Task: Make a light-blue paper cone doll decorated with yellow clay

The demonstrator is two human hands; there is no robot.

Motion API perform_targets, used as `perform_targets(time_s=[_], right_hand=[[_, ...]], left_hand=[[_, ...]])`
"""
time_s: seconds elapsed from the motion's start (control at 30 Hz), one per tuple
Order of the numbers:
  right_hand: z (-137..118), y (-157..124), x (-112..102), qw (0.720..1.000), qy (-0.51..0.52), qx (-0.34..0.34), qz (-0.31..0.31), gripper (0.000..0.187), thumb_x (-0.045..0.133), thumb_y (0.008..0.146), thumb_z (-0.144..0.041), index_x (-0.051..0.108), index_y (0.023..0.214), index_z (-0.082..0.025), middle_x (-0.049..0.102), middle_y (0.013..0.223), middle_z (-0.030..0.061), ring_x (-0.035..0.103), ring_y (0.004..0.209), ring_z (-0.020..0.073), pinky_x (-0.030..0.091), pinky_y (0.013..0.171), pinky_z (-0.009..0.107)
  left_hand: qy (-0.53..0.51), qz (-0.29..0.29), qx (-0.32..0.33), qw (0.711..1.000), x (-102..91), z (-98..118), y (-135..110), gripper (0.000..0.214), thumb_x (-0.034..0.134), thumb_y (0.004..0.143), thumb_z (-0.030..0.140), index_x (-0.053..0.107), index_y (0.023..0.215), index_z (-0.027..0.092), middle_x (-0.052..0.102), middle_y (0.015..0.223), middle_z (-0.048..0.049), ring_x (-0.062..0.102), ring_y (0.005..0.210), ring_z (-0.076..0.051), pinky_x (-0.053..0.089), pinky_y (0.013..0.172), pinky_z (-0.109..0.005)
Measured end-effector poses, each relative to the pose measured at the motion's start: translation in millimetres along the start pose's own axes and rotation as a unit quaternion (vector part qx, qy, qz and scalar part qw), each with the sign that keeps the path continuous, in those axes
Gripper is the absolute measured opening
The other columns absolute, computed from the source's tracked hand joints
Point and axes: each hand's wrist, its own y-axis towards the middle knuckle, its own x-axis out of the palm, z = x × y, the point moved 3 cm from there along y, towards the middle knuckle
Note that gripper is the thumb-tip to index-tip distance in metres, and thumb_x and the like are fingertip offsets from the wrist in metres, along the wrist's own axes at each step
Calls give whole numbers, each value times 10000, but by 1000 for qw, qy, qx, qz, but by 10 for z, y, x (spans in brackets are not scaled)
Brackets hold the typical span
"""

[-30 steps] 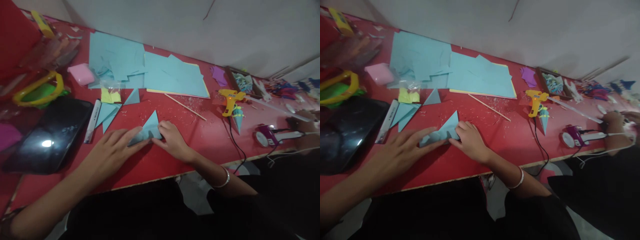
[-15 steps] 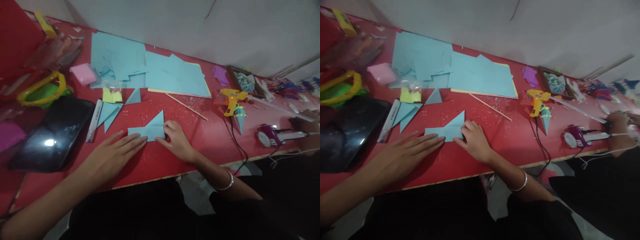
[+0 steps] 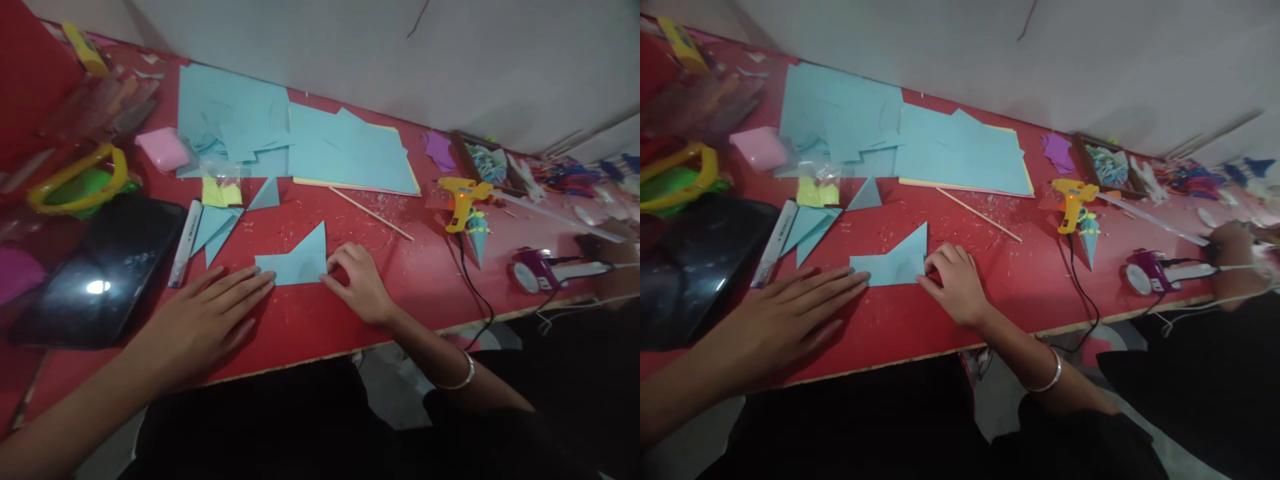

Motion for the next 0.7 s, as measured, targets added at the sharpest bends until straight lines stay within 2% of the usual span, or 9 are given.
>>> perform_targets(time_s=[0.1,0.2,0.27,0.33,0.43,0.5,0.6,0.7], right_hand=[[25,-10,-13,1000,17,-5,11,86,537,818,-254,527,873,-188,558,866,48,515,834,187,410,754,328],[26,-54,-54,998,14,-8,56,245,459,829,-162,487,1073,-153,561,926,81,523,842,186,441,754,320],[-23,-92,-75,996,-23,-23,82,310,405,839,-130,475,1140,-142,559,967,100,518,880,196,447,773,328],[-129,-125,-67,991,-81,-65,90,317,382,858,-139,512,1145,-167,557,1007,101,504,927,205,429,831,354],[-350,-161,26,970,-163,-174,49,311,402,896,-270,537,1175,-246,526,1146,85,449,1062,223,323,980,427],[-459,-174,106,957,-190,-218,9,400,406,888,-427,504,1231,-245,472,1258,91,376,1161,250,258,1032,457],[-509,-184,171,955,-202,-216,-31,532,370,871,-528,463,1278,-199,425,1330,109,323,1212,269,247,1047,466],[-470,-210,143,960,-196,-196,-40,536,357,876,-524,477,1267,-178,413,1352,118,313,1228,277,252,1052,473]], left_hand=[[-4,-1,-21,1000,-15,-19,-40,421,400,855,250,463,1264,172,610,1211,-44,578,1063,-242,403,883,-411],[-17,-5,-40,999,-10,-24,-78,449,416,843,268,444,1285,195,616,1201,-40,570,1073,-254,409,884,-424],[-28,-7,-46,999,-2,-24,-95,466,426,836,274,433,1298,208,611,1208,-38,560,1087,-256,409,894,-433],[-37,-9,-48,998,3,-27,-100,471,438,829,268,438,1296,208,604,1218,-41,555,1094,-259,412,898,-439],[-44,-6,-47,998,-2,-34,-91,455,442,824,255,464,1276,204,609,1210,-48,561,1083,-260,422,892,-439],[-42,-8,-44,998,-7,-34,-79,449,440,823,253,470,1268,204,614,1202,-52,566,1076,-261,431,880,-440],[-31,-7,-50,998,-15,-22,-67,452,447,820,248,463,1270,214,622,1190,-51,577,1060,-260,437,872,-445],[-26,7,-66,997,-22,-7,-71,461,476,807,234,460,1267,239,640,1159,-41,587,1044,-251,443,873,-435]])
